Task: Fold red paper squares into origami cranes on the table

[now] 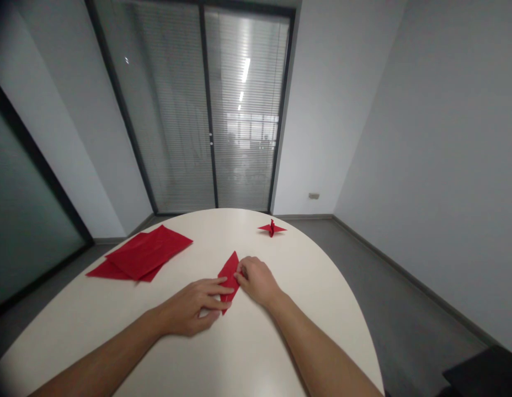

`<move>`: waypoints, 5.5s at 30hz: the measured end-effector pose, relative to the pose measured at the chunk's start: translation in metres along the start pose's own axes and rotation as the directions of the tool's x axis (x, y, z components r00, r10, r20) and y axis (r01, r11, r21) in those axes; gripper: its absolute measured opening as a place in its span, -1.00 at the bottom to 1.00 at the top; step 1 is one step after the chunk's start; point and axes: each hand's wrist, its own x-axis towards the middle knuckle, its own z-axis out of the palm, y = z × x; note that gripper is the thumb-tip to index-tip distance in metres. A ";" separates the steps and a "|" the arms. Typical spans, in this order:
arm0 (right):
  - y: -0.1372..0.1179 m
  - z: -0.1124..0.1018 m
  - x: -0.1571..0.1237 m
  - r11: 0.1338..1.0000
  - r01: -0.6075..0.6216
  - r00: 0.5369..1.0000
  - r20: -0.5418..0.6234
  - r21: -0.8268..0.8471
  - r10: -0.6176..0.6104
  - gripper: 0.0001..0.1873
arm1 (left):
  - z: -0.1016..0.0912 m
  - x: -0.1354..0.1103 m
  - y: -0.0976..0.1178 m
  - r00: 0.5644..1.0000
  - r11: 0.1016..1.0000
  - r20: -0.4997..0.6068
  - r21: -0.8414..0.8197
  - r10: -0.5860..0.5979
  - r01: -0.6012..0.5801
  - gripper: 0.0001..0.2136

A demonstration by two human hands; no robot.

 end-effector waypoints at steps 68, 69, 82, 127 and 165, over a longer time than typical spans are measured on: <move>-0.006 -0.023 -0.003 0.975 0.203 0.964 0.154 0.092 -0.215 -0.81 | 0.012 0.008 -0.003 0.910 0.934 -0.316 0.145 -0.268 0.326 -0.83; -0.006 -0.023 -0.003 0.975 0.203 0.964 0.155 0.089 -0.215 -0.81 | 0.012 0.008 -0.003 0.910 0.934 -0.314 0.145 -0.271 0.327 -0.82; -0.013 -0.024 -0.002 0.963 0.244 0.954 0.148 0.117 -0.260 -0.82 | 0.014 0.009 -0.007 0.884 0.903 -0.307 0.138 -0.351 0.407 -0.81; 0.003 0.002 0.009 0.658 -0.084 0.993 0.007 0.748 0.119 -0.77 | 0.012 0.009 -0.008 0.865 0.903 -0.329 0.071 -0.379 0.423 -0.79; 0.024 -0.006 0.006 0.889 -0.343 0.924 -0.063 0.303 0.378 -0.79 | 0.011 0.008 -0.005 0.768 0.745 -0.370 0.239 -0.523 0.623 -0.76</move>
